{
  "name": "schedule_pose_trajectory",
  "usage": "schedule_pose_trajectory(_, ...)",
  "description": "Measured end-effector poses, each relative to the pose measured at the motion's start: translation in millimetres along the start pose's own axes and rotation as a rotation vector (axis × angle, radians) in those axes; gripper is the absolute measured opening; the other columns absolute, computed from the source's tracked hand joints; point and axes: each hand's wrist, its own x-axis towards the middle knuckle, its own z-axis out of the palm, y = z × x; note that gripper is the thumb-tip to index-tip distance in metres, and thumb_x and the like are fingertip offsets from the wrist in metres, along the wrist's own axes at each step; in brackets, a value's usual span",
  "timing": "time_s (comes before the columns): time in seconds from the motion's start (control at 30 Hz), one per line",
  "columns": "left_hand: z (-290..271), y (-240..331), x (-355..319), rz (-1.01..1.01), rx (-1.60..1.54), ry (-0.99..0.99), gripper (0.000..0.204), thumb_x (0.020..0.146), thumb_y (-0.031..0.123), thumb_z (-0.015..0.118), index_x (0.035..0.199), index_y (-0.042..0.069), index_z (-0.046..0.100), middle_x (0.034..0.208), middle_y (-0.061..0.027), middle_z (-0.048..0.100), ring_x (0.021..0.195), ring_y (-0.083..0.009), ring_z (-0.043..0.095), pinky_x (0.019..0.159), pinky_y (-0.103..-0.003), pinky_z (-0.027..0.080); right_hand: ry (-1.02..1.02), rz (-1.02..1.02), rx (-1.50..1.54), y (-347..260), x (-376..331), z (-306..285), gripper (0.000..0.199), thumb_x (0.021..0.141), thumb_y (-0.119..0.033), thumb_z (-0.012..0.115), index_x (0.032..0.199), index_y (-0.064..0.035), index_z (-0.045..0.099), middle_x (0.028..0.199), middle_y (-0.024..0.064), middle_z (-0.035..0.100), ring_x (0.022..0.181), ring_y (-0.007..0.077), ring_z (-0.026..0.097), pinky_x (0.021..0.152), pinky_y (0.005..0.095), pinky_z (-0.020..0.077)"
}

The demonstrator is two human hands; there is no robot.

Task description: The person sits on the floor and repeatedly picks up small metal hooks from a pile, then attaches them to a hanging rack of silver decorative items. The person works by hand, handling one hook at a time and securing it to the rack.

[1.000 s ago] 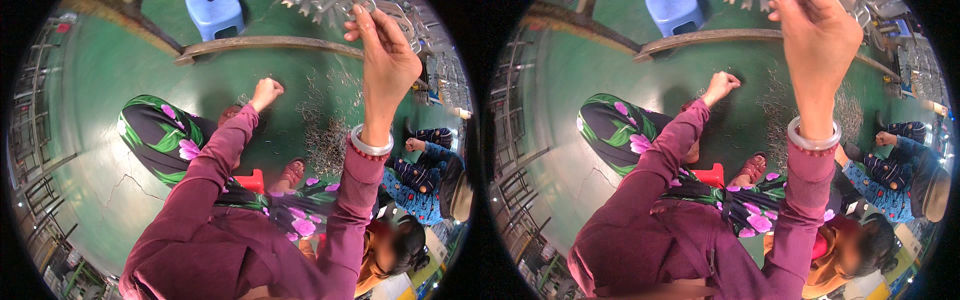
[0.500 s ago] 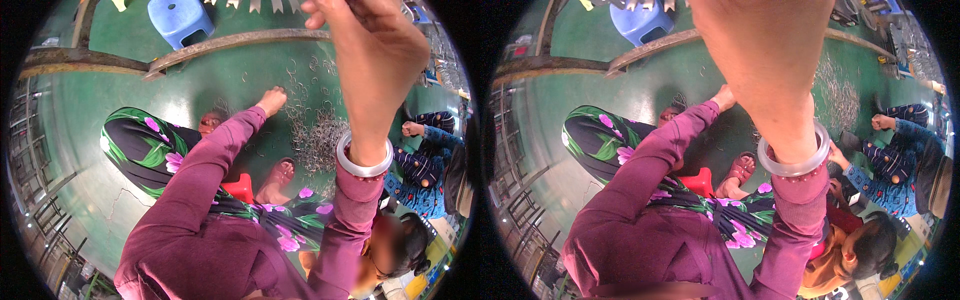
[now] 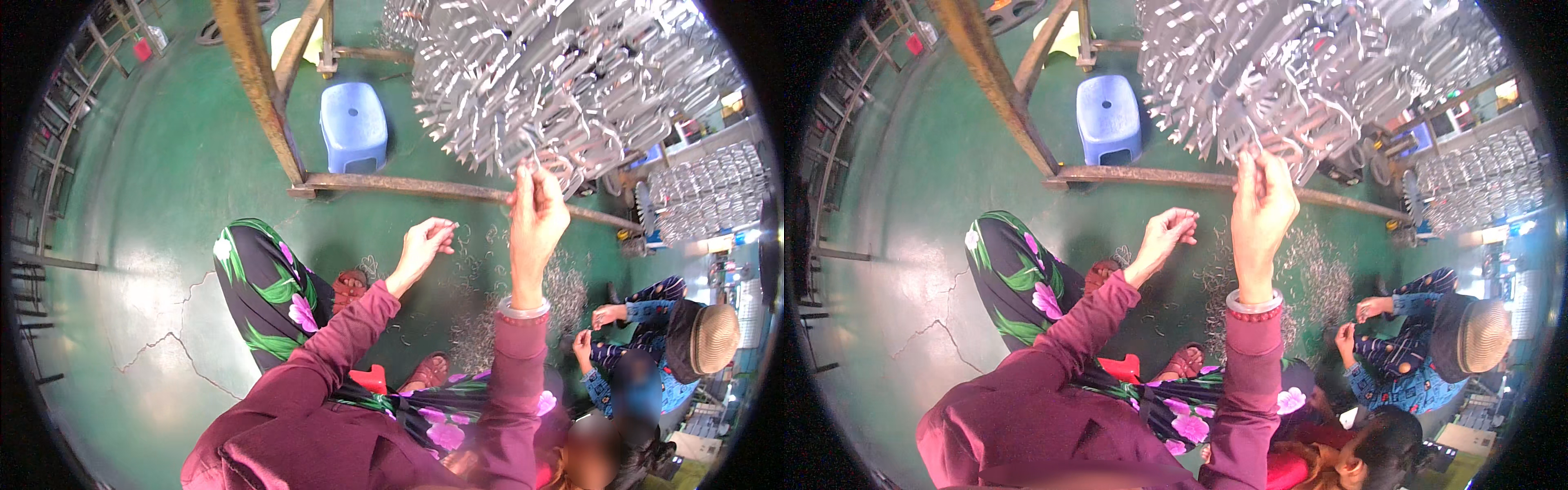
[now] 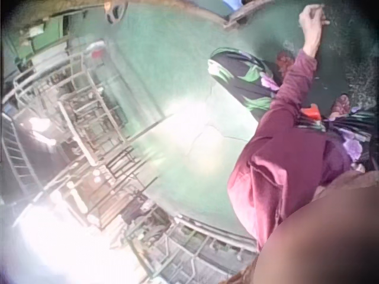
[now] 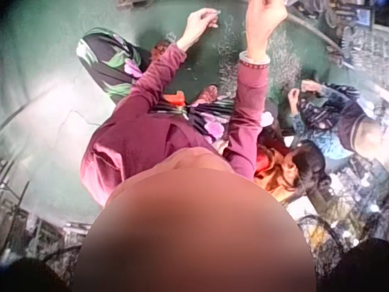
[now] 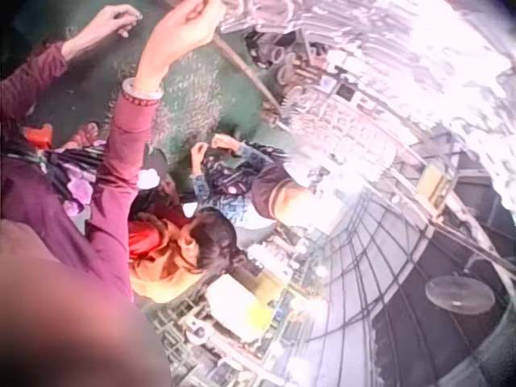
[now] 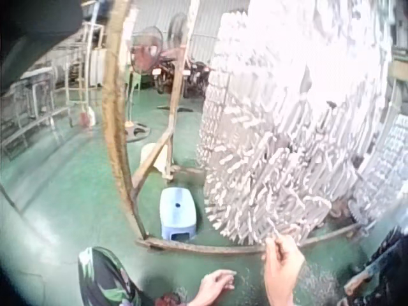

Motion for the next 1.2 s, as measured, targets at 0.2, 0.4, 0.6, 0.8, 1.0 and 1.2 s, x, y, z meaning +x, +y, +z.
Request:
schedule_pose_trajectory(0.2,47.3,123.4,-11.3,0.115,-0.137,-0.201,0.019,0.089,0.012,0.062,0.101,-0.003,0.062,0.083,-0.0050,0.062,0.070,-0.0099,0.059,0.059,-0.024,0.053,-0.037,0.147,0.231,-28.2,-23.5,-6.9,0.014,0.092,-0.015,0.058,0.097,-0.0024,0.064,0.058,-0.0032,0.052,0.047,0.0003,0.041,0.041,0.0162,0.0276)
schedule_pose_trajectory(0.4,50.2,153.5,-28.2,0.085,-0.188,-0.339,0.017,0.089,0.011,0.062,0.100,-0.002,0.063,0.082,-0.0048,0.062,0.068,-0.0103,0.059,0.060,-0.024,0.053,-0.058,0.227,0.241,-45.9,-35.3,-13.2,0.014,0.091,-0.011,0.060,0.096,0.0015,0.063,0.063,0.0009,0.056,0.047,0.0043,0.047,0.041,0.0173,0.0329)
schedule_pose_trajectory(0.6,42.4,158.7,-35.2,0.062,-0.115,-0.418,0.016,0.090,0.011,0.061,0.098,-0.003,0.062,0.078,-0.0031,0.061,0.066,-0.0096,0.059,0.059,-0.024,0.052,-0.093,0.241,0.229,-50.1,-38.8,-15.3,0.013,0.090,-0.010,0.061,0.095,0.0013,0.063,0.064,0.0005,0.056,0.049,0.0040,0.048,0.041,0.0169,0.0328)
schedule_pose_trajectory(0.8,40.5,153.1,-19.1,0.047,-0.006,-0.563,0.016,0.090,0.014,0.061,0.096,-0.001,0.064,0.074,-0.0010,0.057,0.063,-0.0081,0.054,0.056,-0.023,0.049,-0.271,0.084,-0.046,-54.0,-25.2,-26.9,0.012,0.086,-0.009,0.065,0.093,0.0006,0.067,0.071,0.0021,0.062,0.056,0.0047,0.051,0.047,0.0184,0.0392)
schedule_pose_trajectory(1.0,38.1,153.5,-12.4,0.069,0.100,-0.641,0.019,0.090,0.020,0.061,0.092,0.002,0.065,0.074,0.0003,0.058,0.062,-0.0076,0.053,0.056,-0.022,0.045,-0.434,0.311,-0.102,-56.4,-8.3,-34.5,0.015,0.081,-0.010,0.069,0.087,0.0040,0.069,0.072,0.0104,0.067,0.059,0.0093,0.061,0.054,0.0226,0.0481)
schedule_pose_trajectory(1.2,30.1,165.6,-7.2,0.030,0.181,-0.706,0.018,0.090,0.019,0.062,0.090,0.000,0.065,0.073,-0.0004,0.058,0.060,-0.0079,0.052,0.055,-0.022,0.044,-0.531,0.382,0.054,-69.5,-0.2,-36.4,0.013,0.081,-0.007,0.067,0.086,0.0045,0.069,0.069,0.0086,0.068,0.058,0.0107,0.063,0.054,0.0238,0.0512)
